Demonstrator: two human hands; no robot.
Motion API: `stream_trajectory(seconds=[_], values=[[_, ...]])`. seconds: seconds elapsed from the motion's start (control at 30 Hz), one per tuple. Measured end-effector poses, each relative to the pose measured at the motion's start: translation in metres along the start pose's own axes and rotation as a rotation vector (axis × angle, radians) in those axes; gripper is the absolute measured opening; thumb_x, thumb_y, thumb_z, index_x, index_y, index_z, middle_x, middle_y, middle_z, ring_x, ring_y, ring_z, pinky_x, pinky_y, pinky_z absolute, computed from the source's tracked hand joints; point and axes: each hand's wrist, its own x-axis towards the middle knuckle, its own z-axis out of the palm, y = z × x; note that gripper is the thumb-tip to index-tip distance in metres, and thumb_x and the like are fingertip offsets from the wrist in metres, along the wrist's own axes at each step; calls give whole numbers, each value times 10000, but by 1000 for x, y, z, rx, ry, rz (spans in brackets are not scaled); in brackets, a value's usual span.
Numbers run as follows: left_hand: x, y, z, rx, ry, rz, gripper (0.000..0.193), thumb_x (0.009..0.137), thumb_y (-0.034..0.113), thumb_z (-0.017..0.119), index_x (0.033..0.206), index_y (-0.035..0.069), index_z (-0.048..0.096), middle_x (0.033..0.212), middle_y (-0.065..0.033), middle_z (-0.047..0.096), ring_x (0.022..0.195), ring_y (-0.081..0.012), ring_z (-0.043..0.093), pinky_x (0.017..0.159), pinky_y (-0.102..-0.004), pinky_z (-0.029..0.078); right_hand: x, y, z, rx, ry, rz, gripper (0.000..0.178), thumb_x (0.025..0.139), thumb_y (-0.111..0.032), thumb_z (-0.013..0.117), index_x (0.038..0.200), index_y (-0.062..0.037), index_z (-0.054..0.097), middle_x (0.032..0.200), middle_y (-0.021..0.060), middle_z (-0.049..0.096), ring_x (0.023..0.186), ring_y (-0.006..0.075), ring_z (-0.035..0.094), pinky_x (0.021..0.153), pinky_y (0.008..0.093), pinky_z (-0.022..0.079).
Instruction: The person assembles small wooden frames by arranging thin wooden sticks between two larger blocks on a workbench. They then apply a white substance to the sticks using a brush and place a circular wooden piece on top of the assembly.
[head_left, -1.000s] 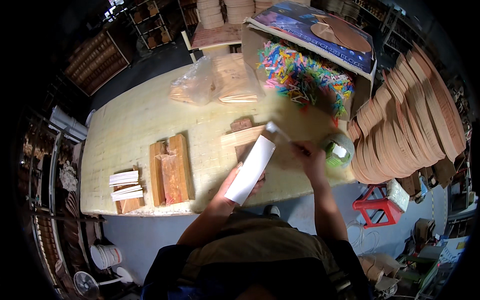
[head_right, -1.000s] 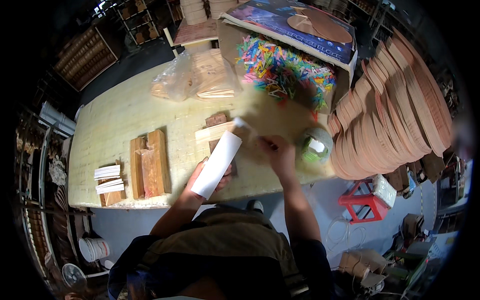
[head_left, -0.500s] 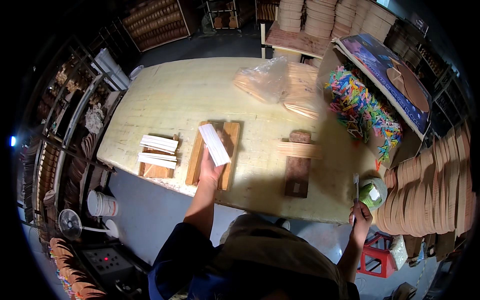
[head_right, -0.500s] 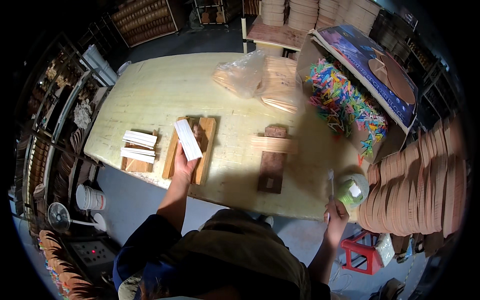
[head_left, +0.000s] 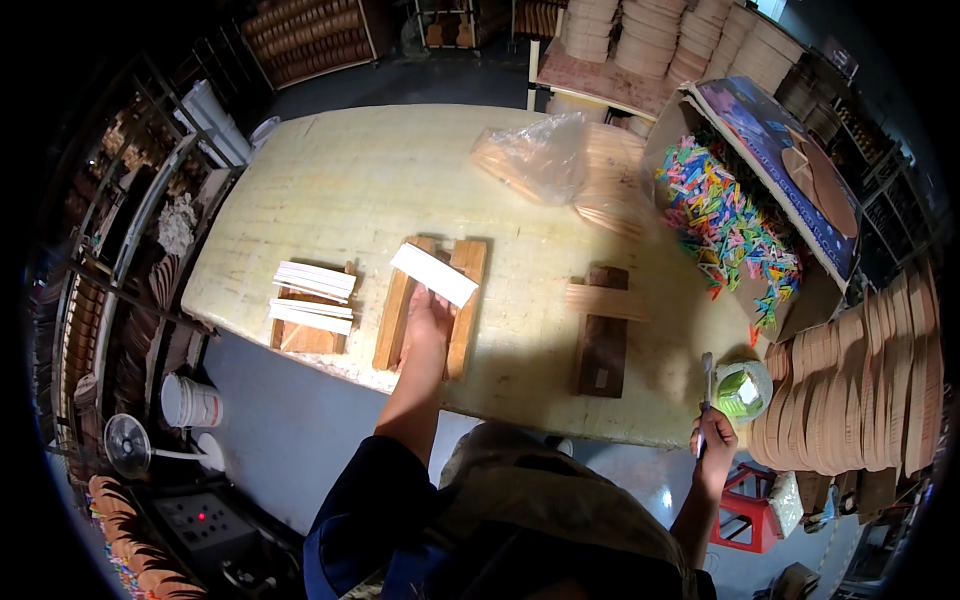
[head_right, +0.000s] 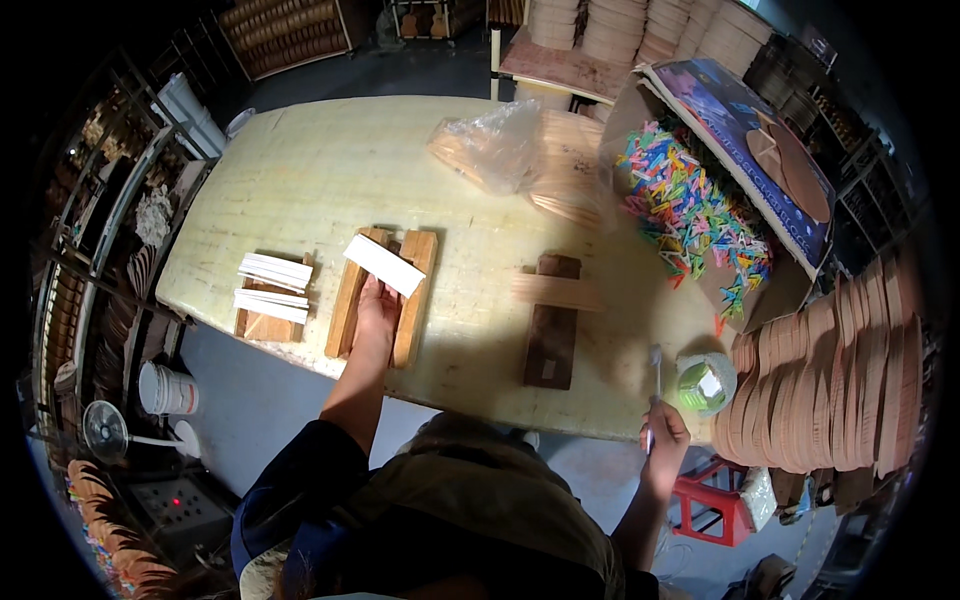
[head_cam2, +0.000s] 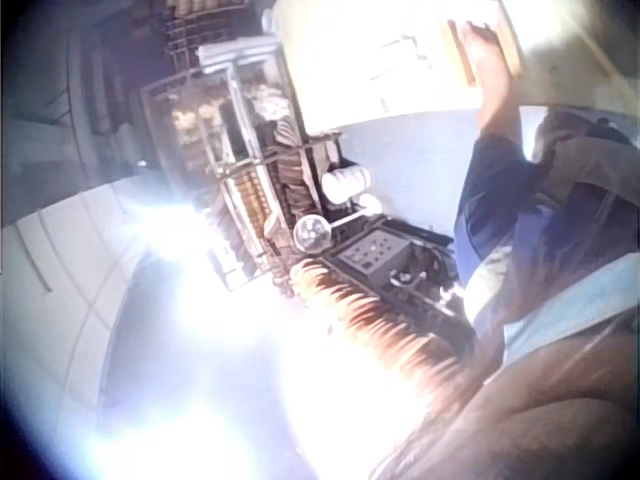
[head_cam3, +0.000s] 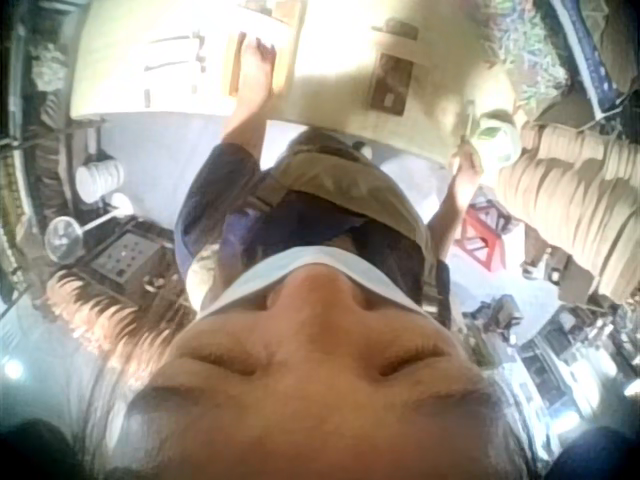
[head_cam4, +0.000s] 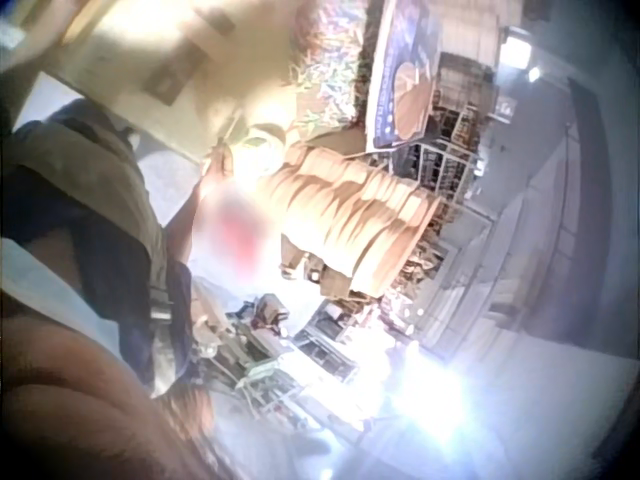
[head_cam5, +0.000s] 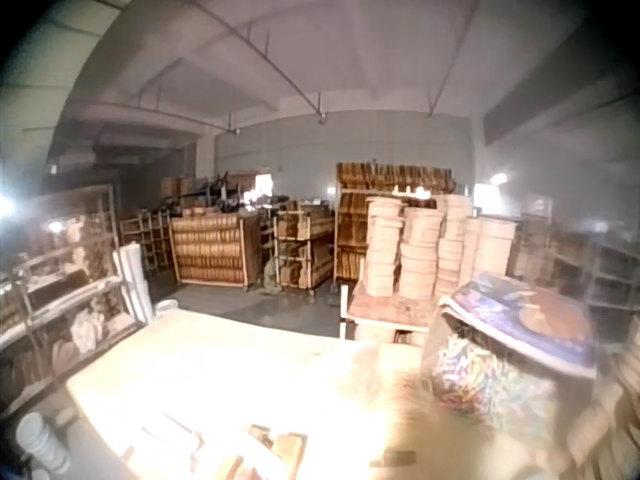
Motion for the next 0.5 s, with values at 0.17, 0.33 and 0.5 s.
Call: stream_trajectory(seconds=[0.17, 0.33, 0.5], values=[[-22, -6, 23, 198, 255, 218, 253, 983, 116, 521, 1206, 5, 482, 1117, -140, 578, 1020, -211, 575, 942, -323, 477, -5, 7, -6, 14, -27, 2, 135, 934, -103, 583, 977, 7, 649, 727, 38, 586, 478, 69, 457, 415, 209, 308], [-78, -41, 88, 1262, -575, 833, 274, 789, 30, 705, 1052, 19, 629, 1046, -129, 605, 942, -296, 579, 825, -378, 477, -8, 8, -10, 13, 89, 49, 172, 941, -128, 596, 1021, 12, 656, 741, 46, 606, 475, 77, 468, 411, 219, 313], [-109, -103, 160, 1728, -1138, 928, 553, 712, 214, 785, 1212, 69, 601, 1127, -100, 587, 1054, -304, 527, 911, -425, 423, -9, 7, -22, 63, 51, 19, 188, 945, -156, 606, 1019, 8, 661, 742, 42, 610, 496, 73, 476, 427, 216, 319]])
